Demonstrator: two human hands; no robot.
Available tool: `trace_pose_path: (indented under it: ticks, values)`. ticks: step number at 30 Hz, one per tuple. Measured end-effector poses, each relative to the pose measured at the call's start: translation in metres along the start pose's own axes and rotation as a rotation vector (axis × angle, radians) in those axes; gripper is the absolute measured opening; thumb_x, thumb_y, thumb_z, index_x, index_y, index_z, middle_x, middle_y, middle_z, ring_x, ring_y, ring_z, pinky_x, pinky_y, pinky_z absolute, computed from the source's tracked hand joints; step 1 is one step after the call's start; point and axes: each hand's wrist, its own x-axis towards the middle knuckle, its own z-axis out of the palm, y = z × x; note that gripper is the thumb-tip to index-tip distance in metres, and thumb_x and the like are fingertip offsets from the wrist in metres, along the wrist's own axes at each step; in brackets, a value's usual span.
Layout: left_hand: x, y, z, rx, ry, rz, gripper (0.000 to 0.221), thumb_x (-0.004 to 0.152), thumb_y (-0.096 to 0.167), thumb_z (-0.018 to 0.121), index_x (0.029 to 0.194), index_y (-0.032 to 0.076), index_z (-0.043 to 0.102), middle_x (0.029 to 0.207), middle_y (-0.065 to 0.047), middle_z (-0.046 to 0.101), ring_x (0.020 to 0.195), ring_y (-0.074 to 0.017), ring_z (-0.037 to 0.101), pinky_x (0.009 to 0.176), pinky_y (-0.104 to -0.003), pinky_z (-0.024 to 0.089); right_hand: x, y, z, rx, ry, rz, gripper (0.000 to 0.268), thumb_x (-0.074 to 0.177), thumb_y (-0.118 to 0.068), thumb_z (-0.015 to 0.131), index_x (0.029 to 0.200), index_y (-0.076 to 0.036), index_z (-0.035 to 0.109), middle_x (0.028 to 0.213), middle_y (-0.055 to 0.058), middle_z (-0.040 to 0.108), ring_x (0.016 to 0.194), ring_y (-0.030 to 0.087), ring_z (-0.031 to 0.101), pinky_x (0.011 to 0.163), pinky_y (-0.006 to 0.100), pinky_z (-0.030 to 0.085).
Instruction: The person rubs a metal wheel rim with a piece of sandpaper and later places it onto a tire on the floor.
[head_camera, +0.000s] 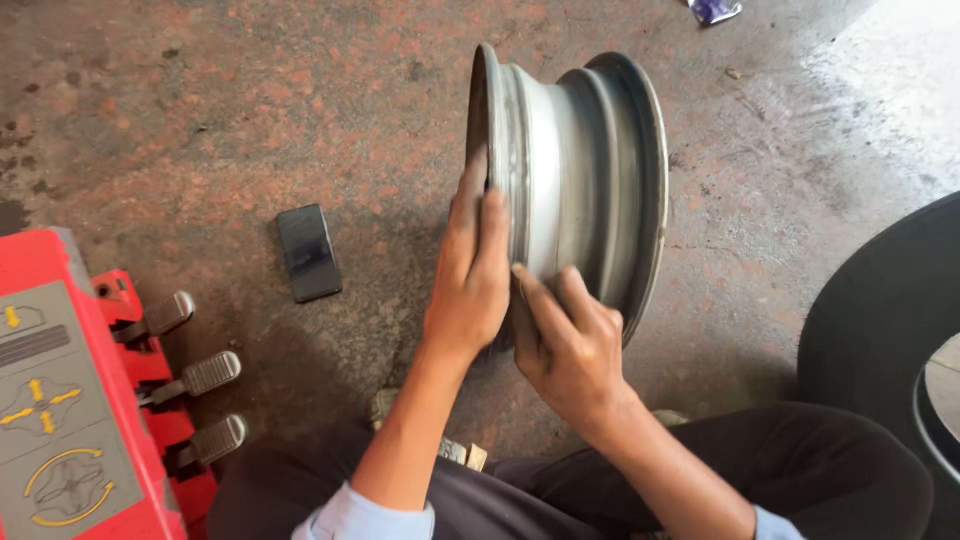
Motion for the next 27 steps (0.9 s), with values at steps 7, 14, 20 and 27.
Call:
trace_pose_path:
  ticks: [7, 14, 20, 27]
  values:
    - [-0.007, 0.012, 0.001, 0.131, 0.014, 0.001, 0.059, 0.112, 0.040, 0.031, 0.150, -0.001, 0.050, 0.137, -0.022, 0.059, 0.134, -0.0333, 0.054, 0.116, -0.044, 0.039, 0.078, 0.035, 0.012, 0.066, 0.001, 0.057, 0.013, 0.099, 0.000, 0.070, 0.087, 0.003, 0.066, 0.082, 0.015, 0.063, 0.057, 0.026, 0.061, 0.054, 0.036, 0.047]
    - [-0.067, -0.001, -0.002, 0.196, 0.096, 0.156, 0.056, 0.116, 0.040, 0.033, 0.140, -0.006, 0.056, 0.135, -0.021, 0.059, 0.130, -0.0339, 0.053, 0.115, -0.044, 0.040, 0.021, -0.011, -0.005, 0.042, 0.102, 0.007, 0.007, 0.098, -0.003, 0.069, 0.096, 0.003, 0.071, 0.088, 0.017, 0.060, 0.064, 0.026, 0.065, 0.058, 0.038, 0.050]
    - [-0.102, -0.033, 0.012, 0.251, 0.142, 0.285, 0.054, 0.115, 0.034, 0.035, 0.134, -0.011, 0.058, 0.120, -0.022, 0.064, 0.116, -0.0335, 0.056, 0.107, -0.044, 0.041, 0.044, 0.014, -0.006, -0.082, 0.045, 0.008, 0.013, 0.101, -0.003, 0.072, 0.090, 0.001, 0.068, 0.095, 0.018, 0.060, 0.081, 0.033, 0.060, 0.074, 0.048, 0.047]
    - [-0.089, -0.041, 0.018, 0.253, 0.167, 0.278, 0.050, 0.113, 0.026, 0.037, 0.136, -0.014, 0.056, 0.103, -0.020, 0.067, 0.100, -0.0308, 0.059, 0.099, -0.043, 0.043, 0.021, 0.011, -0.007, -0.154, 0.076, -0.159, 0.009, 0.096, -0.008, 0.072, 0.100, 0.000, 0.074, 0.094, 0.016, 0.060, 0.089, 0.036, 0.057, 0.081, 0.049, 0.042]
